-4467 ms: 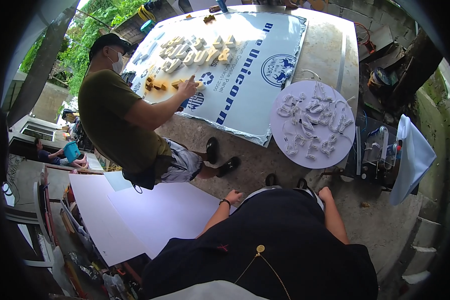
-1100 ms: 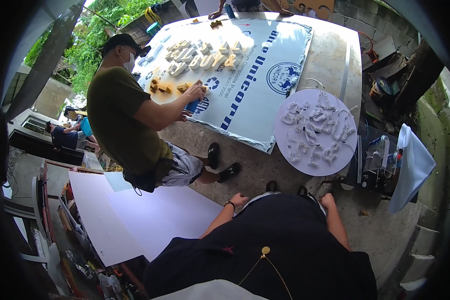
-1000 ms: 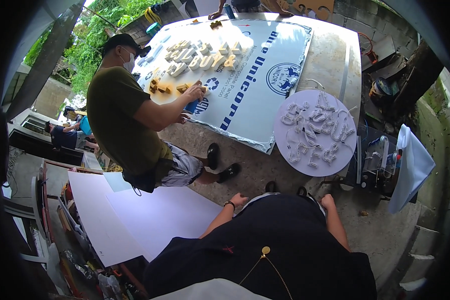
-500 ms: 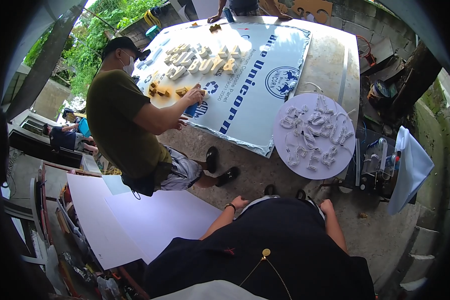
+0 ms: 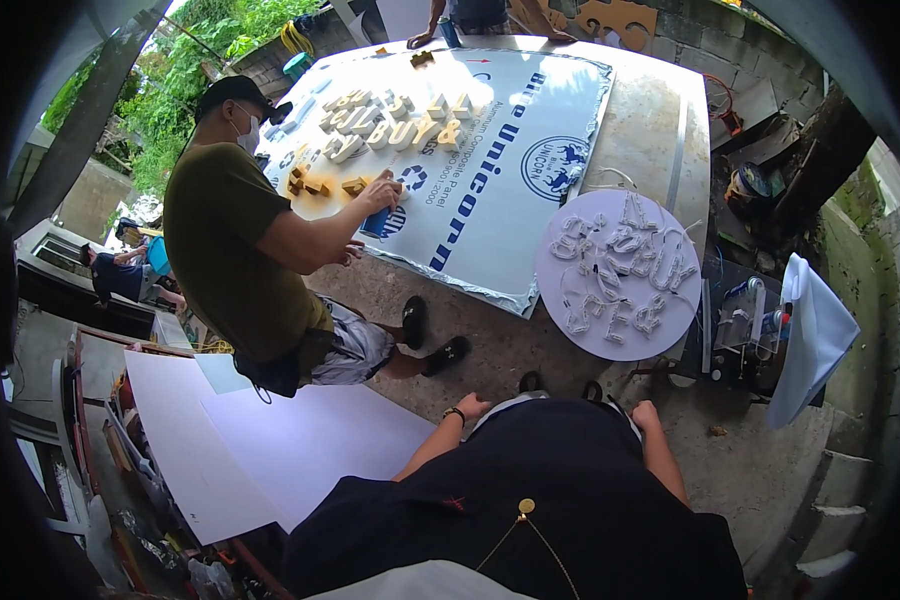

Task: Applying spray paint to 3D sign letters on a work table in a sign shop.

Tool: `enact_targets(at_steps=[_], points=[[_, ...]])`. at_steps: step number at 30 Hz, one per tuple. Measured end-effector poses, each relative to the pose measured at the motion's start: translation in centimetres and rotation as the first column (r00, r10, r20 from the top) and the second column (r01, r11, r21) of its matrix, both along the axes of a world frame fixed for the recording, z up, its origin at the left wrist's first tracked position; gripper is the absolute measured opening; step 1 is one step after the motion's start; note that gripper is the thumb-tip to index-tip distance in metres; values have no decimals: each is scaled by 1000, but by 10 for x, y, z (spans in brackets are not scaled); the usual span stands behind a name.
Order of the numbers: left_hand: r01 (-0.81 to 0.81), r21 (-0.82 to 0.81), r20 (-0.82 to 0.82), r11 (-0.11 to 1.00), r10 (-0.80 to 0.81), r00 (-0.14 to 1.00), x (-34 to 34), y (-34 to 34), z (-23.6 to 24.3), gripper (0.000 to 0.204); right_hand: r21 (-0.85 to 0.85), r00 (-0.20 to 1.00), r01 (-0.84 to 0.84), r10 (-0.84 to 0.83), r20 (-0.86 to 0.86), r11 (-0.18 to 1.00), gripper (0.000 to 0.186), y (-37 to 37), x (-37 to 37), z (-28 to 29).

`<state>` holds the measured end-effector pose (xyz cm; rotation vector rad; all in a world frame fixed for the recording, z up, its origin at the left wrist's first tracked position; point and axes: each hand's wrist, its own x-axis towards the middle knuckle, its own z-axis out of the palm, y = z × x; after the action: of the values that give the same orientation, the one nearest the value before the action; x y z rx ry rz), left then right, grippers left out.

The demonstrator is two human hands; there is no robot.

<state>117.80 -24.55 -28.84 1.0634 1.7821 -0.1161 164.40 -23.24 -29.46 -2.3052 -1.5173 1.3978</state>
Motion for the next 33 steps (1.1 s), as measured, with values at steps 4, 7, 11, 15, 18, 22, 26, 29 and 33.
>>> enact_targets(at_steps=[4,7,11,15,18,22,26,29,33], points=[[-4,-11,6,1000,4,1000,1,0,2,63,-71,1000,18,-17,15,997,18,-1,-1,8],[-20,-51,73,998,23,997,2,0,3,64,-72,1000,20,-18,20,997,17,-2,-1,11],[10,-45,4,999,-10,1000,4,-1,5,66,-79,998,23,-18,60,997,17,-5,1,8],[-8,-48,2,999,8,1000,5,-3,5,67,-48,1000,11,-10,6,999,17,-6,1,8],[-7,-60,17,998,8,1000,5,-3,1,68,-79,999,33,-32,22,996,18,-5,0,13],[-14,-34,24,999,14,1000,4,-4,-6,68,-72,1000,19,-17,22,997,18,-3,-3,18],[-20,-23,19,1000,20,1000,3,-6,-9,67,-57,999,22,-19,46,998,20,-3,-4,16],[-23,-30,27,999,23,999,2,-5,-8,67,-64,998,46,-43,51,997,20,-2,-4,15],[-15,-65,41,998,17,999,0,-2,-7,67,-109,994,104,-107,-21,989,20,-1,-4,17]])
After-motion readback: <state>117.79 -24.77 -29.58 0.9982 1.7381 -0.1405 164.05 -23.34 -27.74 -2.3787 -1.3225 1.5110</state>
